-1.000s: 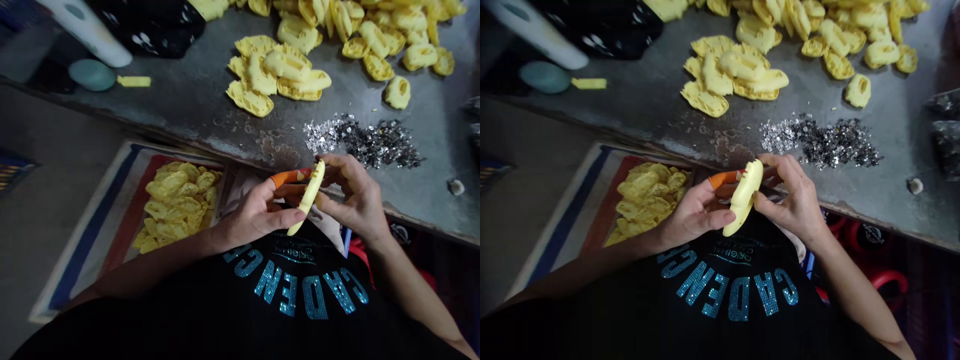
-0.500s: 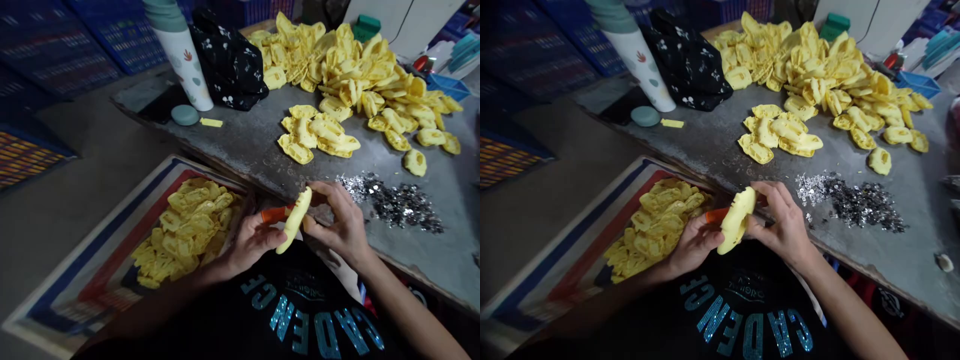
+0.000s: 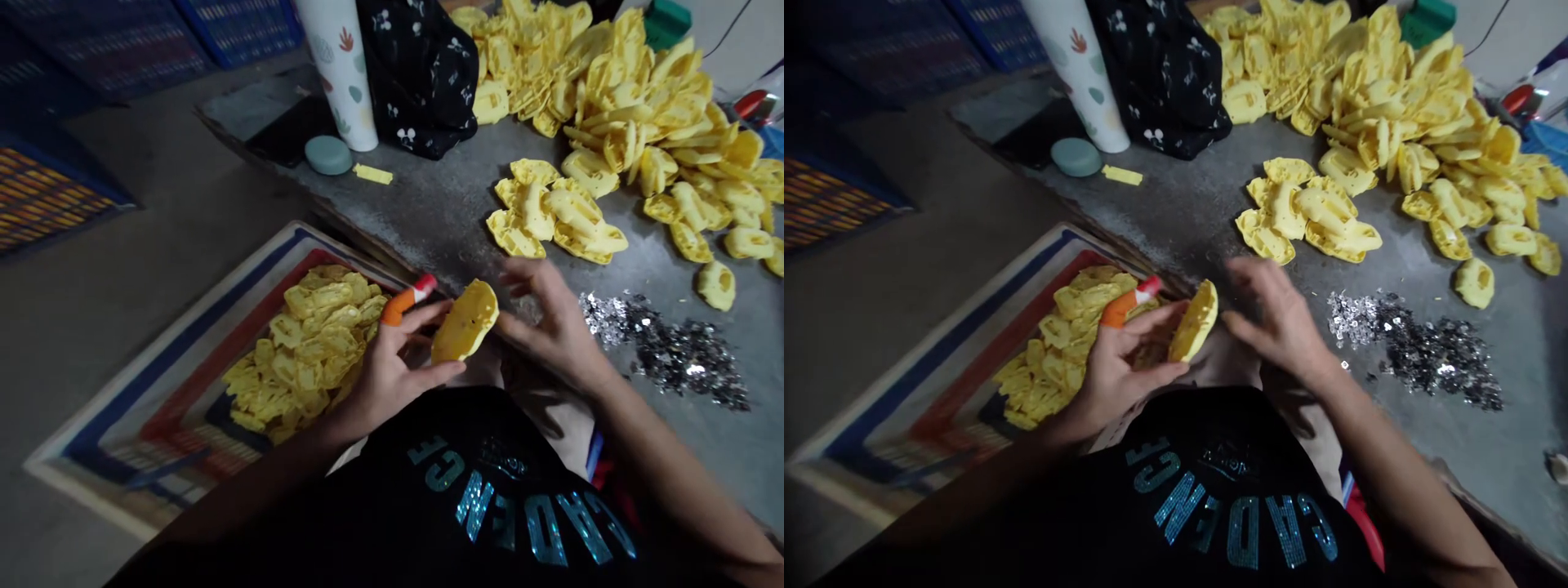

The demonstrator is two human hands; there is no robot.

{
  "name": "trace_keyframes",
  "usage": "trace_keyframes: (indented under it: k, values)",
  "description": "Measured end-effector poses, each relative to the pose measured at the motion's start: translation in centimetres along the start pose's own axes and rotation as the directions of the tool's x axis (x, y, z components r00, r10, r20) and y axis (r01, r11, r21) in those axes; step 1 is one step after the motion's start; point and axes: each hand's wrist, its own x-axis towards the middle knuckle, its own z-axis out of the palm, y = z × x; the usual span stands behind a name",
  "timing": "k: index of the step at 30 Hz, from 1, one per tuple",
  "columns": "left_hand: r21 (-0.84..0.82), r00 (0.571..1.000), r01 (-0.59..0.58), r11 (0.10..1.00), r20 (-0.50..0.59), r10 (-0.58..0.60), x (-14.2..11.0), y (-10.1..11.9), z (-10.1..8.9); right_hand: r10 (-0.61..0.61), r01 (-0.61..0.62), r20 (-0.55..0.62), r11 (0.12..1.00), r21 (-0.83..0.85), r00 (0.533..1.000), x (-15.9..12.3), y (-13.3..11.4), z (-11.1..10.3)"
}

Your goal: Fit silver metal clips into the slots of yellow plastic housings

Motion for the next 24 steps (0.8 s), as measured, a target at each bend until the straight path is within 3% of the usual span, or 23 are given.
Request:
trace_keyframes:
  k: [1, 3, 5, 7, 11, 14, 16, 17, 19, 22, 24]
  values:
    - [0.191, 0.996, -0.089, 0.978, -0.002, 0.090, 0.2, 0.4, -0.2, 0.008, -0.008, 0.004, 0.989, -0.145, 1.000, 0.2, 2.1, -0.8]
    - [0.486, 0.975, -0.202, 0.850, 0.022, 0.219, 0.4, 0.9, -0.5, 0.045, -0.054, -0.042, 0.970, -0.236, 0.998, 1.0, 6.5, -2.0]
    - [0.637, 0.963, -0.229, 0.736, 0.040, 0.265, 0.4, 1.2, -0.8, 0.058, -0.069, -0.049, 0.963, -0.260, 0.997, 1.9, 10.0, -2.2]
    - [0.741, 0.963, -0.220, 0.635, 0.059, 0.264, 0.3, 1.2, -1.3, 0.054, -0.062, -0.040, 0.966, -0.251, 0.998, 2.7, 12.0, -1.7]
    - [0.914, 0.990, -0.088, 0.396, 0.035, 0.139, -0.5, 0.9, -5.0, 0.030, -0.038, -0.042, 0.976, -0.215, 0.999, 3.2, 11.7, -1.5]
    - [0.942, 0.996, -0.012, 0.336, -0.019, 0.087, -1.3, 0.8, -9.2, 0.150, -0.149, -0.079, 0.989, 0.017, 0.986, 2.7, 9.4, -3.0]
    - [0.950, 0.996, 0.059, 0.307, -0.077, 0.046, -1.2, 0.5, -10.9, 0.264, -0.252, -0.034, 0.948, 0.196, 0.964, 1.9, 7.4, -4.1]
    - [0.934, 0.996, 0.061, 0.352, -0.079, 0.037, -0.8, 0.3, -10.9, 0.289, -0.280, -0.008, 0.933, 0.226, 0.957, 1.4, 6.3, -4.4]
    - [0.826, 0.999, 0.008, 0.564, -0.033, 0.035, 0.4, 0.3, -9.2, 0.346, -0.338, 0.037, 0.881, 0.332, 0.937, 0.2, 4.2, -4.9]
    - [0.385, 0.994, 0.012, 0.923, 0.095, -0.052, 2.7, 1.3, -3.3, 0.496, -0.462, 0.155, 0.587, 0.664, 0.854, -2.6, 1.1, -5.4]
    - [0.038, 0.950, 0.082, 0.996, 0.299, -0.089, 4.2, 2.2, 0.9, 0.549, -0.506, 0.253, 0.377, 0.776, 0.797, -5.2, -0.6, -5.7]
